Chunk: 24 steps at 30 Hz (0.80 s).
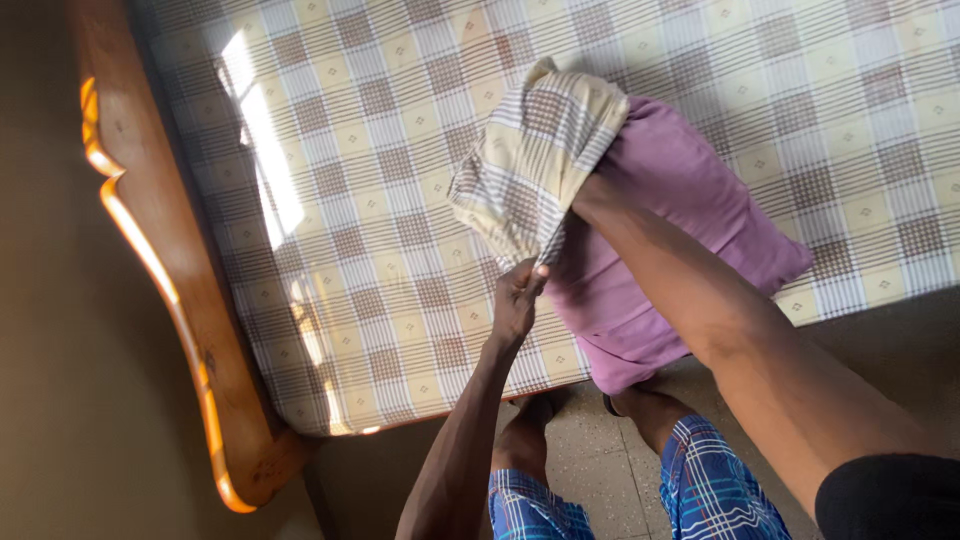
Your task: The person picks up a pillow and a pillowcase from the floor and places them on a bed. They then insert the pillow into the pillowcase by hand, adjusting the fabric to fit snugly around the pillow before placing the finished pillow on the bed.
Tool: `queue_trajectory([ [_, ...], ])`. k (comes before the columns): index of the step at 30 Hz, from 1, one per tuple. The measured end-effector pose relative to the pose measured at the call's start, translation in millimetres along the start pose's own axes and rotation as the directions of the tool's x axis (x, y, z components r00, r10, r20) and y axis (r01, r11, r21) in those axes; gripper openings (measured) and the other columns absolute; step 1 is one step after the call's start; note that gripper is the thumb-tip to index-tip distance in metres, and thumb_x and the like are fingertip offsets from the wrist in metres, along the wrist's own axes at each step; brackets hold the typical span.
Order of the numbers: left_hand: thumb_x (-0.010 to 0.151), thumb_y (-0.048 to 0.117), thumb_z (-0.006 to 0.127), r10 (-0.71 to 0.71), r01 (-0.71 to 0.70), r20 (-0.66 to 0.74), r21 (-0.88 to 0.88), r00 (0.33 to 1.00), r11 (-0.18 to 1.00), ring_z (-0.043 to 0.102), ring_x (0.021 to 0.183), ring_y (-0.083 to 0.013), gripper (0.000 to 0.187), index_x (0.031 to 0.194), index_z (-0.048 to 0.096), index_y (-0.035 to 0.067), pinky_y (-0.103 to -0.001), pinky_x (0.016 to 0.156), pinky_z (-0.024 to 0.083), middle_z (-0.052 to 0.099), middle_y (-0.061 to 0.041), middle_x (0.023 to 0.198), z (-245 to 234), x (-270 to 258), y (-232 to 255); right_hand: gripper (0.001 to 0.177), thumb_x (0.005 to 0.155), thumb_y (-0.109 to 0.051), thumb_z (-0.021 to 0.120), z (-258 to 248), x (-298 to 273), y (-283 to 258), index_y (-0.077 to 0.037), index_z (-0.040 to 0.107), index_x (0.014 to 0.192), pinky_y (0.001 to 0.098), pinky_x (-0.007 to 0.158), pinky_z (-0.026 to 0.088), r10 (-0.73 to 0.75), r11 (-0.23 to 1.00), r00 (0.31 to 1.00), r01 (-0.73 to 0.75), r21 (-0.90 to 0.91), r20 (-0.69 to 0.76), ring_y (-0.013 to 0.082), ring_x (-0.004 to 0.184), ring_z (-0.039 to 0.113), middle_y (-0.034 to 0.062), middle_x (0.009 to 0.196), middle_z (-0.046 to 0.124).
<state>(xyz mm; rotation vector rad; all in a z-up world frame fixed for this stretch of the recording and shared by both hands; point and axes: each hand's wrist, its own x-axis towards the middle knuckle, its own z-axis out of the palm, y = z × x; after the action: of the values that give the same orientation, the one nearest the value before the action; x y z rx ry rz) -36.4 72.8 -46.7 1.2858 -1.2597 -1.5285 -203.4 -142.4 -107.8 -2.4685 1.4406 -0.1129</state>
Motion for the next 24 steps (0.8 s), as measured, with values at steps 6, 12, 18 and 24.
queue_trajectory([
  [6,0.106,0.042,0.053,-0.118,0.118,-0.157,-0.011,0.980,0.993,0.065,0.093,-0.0159,0.048,0.108,0.071,-0.003,-0.031,0.086,0.052,0.072,-0.010,0.098,-13,2,-14,0.022,0.094,-0.014,0.062,-66,-108,-18,-0.002,0.071,0.110,0.0444,0.094,0.055,-0.190,0.976,0.956,0.160,0.145,0.222,0.0339,0.101,0.068,0.0212,0.111,0.072],
  [12,0.100,0.044,0.057,-0.339,0.309,-0.192,-0.170,0.921,0.936,0.075,0.097,-0.0248,0.060,0.128,0.046,-0.008,-0.036,0.087,0.062,0.068,-0.017,0.110,-27,29,-35,0.025,0.107,-0.022,0.057,-89,-128,54,-0.007,0.072,0.122,0.0332,0.077,0.062,0.308,0.790,0.946,-0.315,0.527,0.104,0.0191,0.085,0.073,0.0129,0.109,0.075],
  [18,0.111,0.047,0.055,-0.392,0.285,-0.232,-0.388,0.890,0.876,0.052,0.092,-0.0242,0.059,0.134,0.046,-0.007,-0.038,0.082,0.048,0.056,-0.015,0.103,6,40,-50,0.060,0.092,-0.039,0.080,-86,-74,110,-0.011,0.057,0.140,0.0451,0.105,0.041,0.520,0.166,0.684,-0.668,0.726,0.511,0.0258,0.130,0.052,0.0105,0.139,0.057],
  [24,0.100,0.061,0.041,-0.452,0.260,-0.268,-0.533,0.851,0.805,0.061,0.111,-0.0205,0.075,0.139,0.048,-0.002,-0.038,0.096,0.050,0.062,-0.012,0.127,30,38,-11,0.063,0.070,-0.020,0.087,-135,-80,57,0.002,0.067,0.125,0.0442,0.100,0.056,0.424,-0.073,0.643,-0.678,0.732,0.638,0.0299,0.109,0.070,0.0170,0.119,0.075],
])
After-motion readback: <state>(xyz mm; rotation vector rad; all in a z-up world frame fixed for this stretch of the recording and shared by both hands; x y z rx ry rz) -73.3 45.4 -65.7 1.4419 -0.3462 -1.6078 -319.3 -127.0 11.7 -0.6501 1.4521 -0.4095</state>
